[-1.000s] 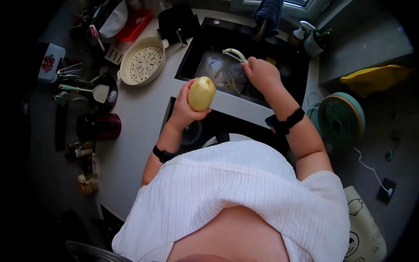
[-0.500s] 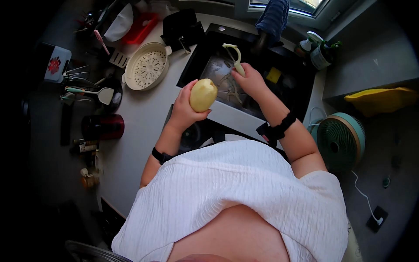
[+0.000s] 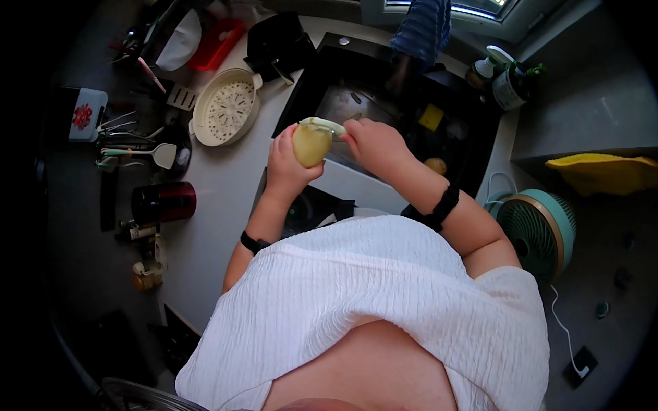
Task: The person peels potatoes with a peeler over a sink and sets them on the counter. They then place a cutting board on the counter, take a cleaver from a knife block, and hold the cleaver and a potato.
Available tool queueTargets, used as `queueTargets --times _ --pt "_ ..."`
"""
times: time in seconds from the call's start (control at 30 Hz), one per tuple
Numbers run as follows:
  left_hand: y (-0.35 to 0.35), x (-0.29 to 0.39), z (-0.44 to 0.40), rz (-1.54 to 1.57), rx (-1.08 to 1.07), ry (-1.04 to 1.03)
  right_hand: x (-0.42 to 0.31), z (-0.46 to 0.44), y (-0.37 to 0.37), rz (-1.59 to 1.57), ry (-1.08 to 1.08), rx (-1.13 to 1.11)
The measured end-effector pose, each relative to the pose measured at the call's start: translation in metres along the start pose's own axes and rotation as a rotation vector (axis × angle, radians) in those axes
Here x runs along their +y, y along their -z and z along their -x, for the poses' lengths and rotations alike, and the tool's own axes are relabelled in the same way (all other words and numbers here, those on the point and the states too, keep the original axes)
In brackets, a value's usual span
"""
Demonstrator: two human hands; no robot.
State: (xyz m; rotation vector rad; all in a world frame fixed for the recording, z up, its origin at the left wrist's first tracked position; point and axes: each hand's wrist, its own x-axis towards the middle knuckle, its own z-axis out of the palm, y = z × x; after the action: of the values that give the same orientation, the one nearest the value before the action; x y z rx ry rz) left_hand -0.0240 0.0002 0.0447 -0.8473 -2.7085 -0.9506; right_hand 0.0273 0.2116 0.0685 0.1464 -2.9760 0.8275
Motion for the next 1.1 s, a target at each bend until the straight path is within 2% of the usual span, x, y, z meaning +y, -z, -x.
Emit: queueTargets --times 0.27,0.4,0.5,0.67,0.77,0.83,1.0,1.1 --pt "-0.014 -0.012 0.004 0.029 -0.001 0.041 0.005 -0.006 -0.015 -0.047 -0.081 -0.072" --pt "-0.002 -0.002 0.008 0.071 -0.017 0.071 0.040 -0.014 -0.024 0.195 -0.306 -0.116" --pt "0.006 0.002 0.009 0.180 0.016 0.073 0.056 -0.010 -0.023 0.152 -0.237 -0.047" --pt "0.005 -0.008 0.009 0.404 0.004 0.080 0.033 -0.007 -0.002 -0.214 -0.156 0.067" --pt "0.005 -0.013 0.013 0.563 -0.027 0.117 0.011 0.002 0.012 -0.310 0.023 -0.036" --pt "0.005 -0.013 0.013 0.596 -0.040 0.099 -0.001 0.008 0.017 -0.352 0.048 -0.104" --pt "0.008 -0.008 0.013 0.675 -0.088 0.156 -0.008 0.008 0.017 -0.286 0.039 -0.192" --pt "0.009 -0.013 0.016 0.657 -0.128 0.172 -0.003 0.006 0.010 -0.216 0.089 -0.121"
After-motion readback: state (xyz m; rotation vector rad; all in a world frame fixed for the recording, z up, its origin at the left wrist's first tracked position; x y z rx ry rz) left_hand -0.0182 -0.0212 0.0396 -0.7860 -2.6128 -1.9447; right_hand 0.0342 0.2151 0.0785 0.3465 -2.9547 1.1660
